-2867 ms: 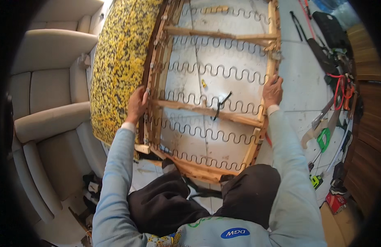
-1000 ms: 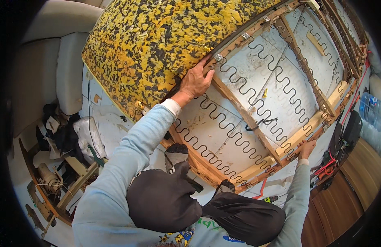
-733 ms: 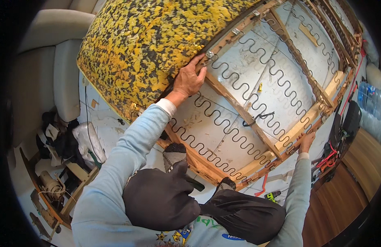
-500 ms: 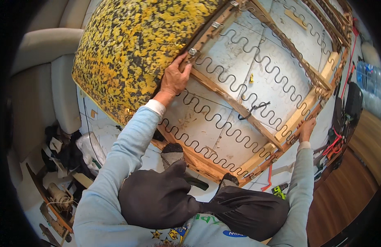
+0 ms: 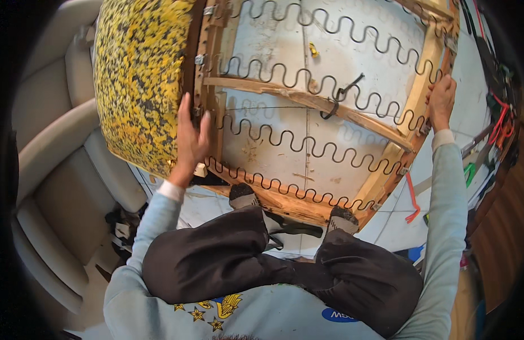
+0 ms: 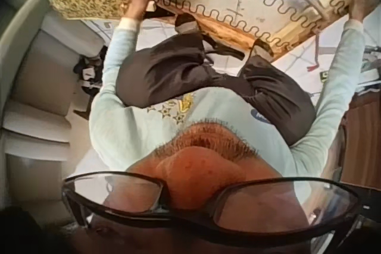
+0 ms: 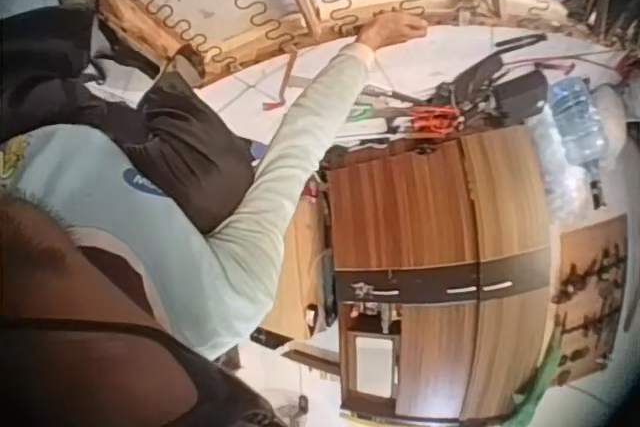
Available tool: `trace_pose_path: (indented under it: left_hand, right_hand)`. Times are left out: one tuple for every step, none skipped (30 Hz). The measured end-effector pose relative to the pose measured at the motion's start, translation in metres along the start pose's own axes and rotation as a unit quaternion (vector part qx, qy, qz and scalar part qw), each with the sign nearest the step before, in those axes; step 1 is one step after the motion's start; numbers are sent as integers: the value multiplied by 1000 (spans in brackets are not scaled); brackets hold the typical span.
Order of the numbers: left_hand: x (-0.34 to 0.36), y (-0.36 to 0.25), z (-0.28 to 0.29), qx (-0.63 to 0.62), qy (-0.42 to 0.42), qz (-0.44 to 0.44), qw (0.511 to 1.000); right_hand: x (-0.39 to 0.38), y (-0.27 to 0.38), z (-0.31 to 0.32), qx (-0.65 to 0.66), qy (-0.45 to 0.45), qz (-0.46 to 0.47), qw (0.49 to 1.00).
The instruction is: Attaching fabric support straps to a wooden furniture frame over metal springs using a staple gun and pliers.
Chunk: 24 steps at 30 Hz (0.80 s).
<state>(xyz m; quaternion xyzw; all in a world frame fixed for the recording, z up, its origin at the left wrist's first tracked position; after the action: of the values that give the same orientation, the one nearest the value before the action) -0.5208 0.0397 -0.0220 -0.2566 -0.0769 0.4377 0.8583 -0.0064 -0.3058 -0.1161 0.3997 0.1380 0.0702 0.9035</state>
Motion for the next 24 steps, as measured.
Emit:
trace_pose_path:
  left_hand:
    - [-13, -31, 7, 17, -37, -114, 993]
    - [-18, -41, 8, 14, -29, -102, 994]
    - [-27, -67, -5, 36, 56, -194, 979]
    - [-38, -91, -21, 59, 144, -285, 946]
    - [-32, -102, -31, 52, 147, -286, 945]
    - [-15, -107, -53, 38, 179, -272, 945]
    - [5, -109, -75, 27, 216, -256, 942]
    - [26, -106, -93, 41, 229, -226, 946]
    - [44, -99, -116, 66, 265, -186, 944]
    - [56, -99, -124, 53, 247, -199, 947]
    - [62, -90, -141, 131, 288, -208, 925]
    - [64, -82, -156, 195, 324, -227, 897]
    - [68, -75, -162, 208, 326, -220, 896]
    - [71, -67, -164, 245, 310, -220, 892]
    - [72, -60, -167, 282, 298, -223, 884]
    - [76, -57, -162, 277, 245, -206, 906]
    - [76, -57, -161, 276, 218, -220, 910]
    - [76, -50, -164, 282, 241, -201, 907]
    - [77, -41, -164, 291, 261, -175, 904]
    - [72, -39, -168, 300, 298, -204, 883]
    - [74, -32, -167, 293, 316, -160, 888]
    - [76, -32, -163, 281, 304, -153, 897]
    - [75, -33, -162, 255, 313, -151, 902]
    - [78, -32, -160, 267, 307, -142, 902]
  right_hand:
    - [1, -1, -1, -5, 1, -5, 1000]
    - [2, 0, 1, -27, -7, 2, 1000]
    - [3, -1, 3, -43, -20, 1, 999]
    - [4, -1, 3, -54, -19, 3, 998]
    - [5, 0, 4, -61, -22, 7, 998]
    - [6, 1, 4, -67, -28, 13, 997]
    - [7, 0, 5, -70, -35, 8, 997]
    - [8, 0, 4, -78, -29, 5, 996]
    - [8, -3, 6, -84, -36, -17, 996]
    - [9, 0, 5, -90, -30, 3, 996]
    - [9, 3, 7, -123, -41, 19, 991]
    - [9, 4, 10, -140, -49, 27, 989]
    - [9, 6, 12, -157, -56, 34, 985]
    - [8, 4, 12, -149, -47, 21, 987]
    - [8, 3, 11, -139, -41, 9, 989]
    - [7, 1, 11, -130, -33, -5, 991]
    - [6, 1, 12, -128, -36, -6, 991]
    - [5, 1, 11, -99, -38, -14, 994]
    - [4, -1, 8, -63, -38, -34, 997]
    - [4, 9, 11, -111, -60, 8, 992]
    - [2, 6, 9, -93, -51, -20, 994]
    - [2, 13, 7, -101, -47, 14, 994]
    - [1, 14, 10, -126, -61, 8, 990]
    - [1, 18, 7, -123, -46, 39, 991]
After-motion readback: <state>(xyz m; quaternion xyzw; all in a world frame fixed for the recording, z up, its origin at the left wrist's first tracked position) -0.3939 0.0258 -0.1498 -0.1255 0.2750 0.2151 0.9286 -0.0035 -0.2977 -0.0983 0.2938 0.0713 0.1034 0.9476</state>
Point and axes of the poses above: each hand's wrist, its own x-axis towards the middle knuckle, its own z-axis out of the back of the hand, y = z × x, the point moved 8 cm from there along x, towards the middle knuckle, and after that the axes turned 7 degrees about z, right-handed, at the moved point
